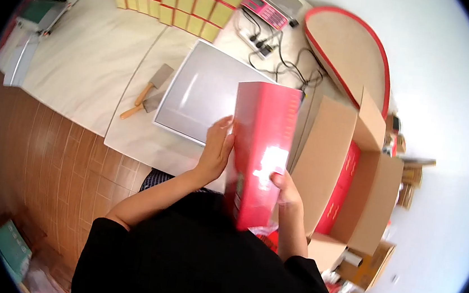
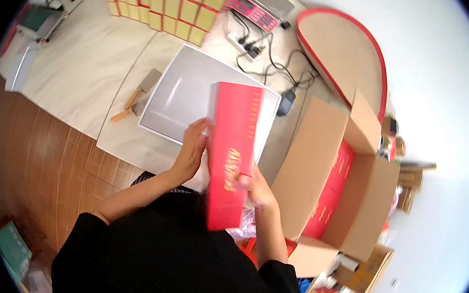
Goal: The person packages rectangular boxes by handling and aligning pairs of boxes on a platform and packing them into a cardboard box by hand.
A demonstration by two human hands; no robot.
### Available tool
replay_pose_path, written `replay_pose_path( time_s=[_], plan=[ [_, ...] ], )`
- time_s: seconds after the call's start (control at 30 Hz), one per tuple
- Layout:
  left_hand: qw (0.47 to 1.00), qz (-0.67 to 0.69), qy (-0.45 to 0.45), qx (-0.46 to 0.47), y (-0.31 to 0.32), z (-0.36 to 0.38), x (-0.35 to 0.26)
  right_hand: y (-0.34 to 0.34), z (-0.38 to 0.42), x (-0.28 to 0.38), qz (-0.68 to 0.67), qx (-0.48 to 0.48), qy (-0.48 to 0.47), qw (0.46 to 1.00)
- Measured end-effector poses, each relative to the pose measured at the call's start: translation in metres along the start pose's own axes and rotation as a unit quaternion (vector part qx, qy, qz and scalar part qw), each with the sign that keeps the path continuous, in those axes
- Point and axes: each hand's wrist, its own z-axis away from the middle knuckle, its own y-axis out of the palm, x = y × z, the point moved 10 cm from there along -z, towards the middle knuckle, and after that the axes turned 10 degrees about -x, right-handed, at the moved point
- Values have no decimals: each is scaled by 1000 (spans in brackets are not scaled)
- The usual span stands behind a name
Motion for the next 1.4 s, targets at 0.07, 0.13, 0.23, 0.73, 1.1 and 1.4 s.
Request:
replay_pose_path(
  time_s=[0.07, 0.13, 0.23, 0.73, 1.1, 1.4],
  plan=[
    [982, -137, 46, -118, -14, 3, 12, 3, 2, 30, 189, -108, -193, 957],
    [979, -112, 48, -165, -38, 1, -1, -22, 13, 20, 574, -265, -258, 731],
    [956, -257, 132, -45, -25, 7, -19, -32, 23, -20, 663, -340, -211, 633],
    [864, -457, 144, 158, 10, -50, 25, -25, -44, -29, 648, -399, -229, 607],
    [962, 186, -195, 44, -47, 3, -22, 40, -38, -32, -446, 257, -14, 857],
    [977, 134, -140, -85, -82, 2, -64, 18, -54, -71, -123, -60, 60, 989]
  ],
)
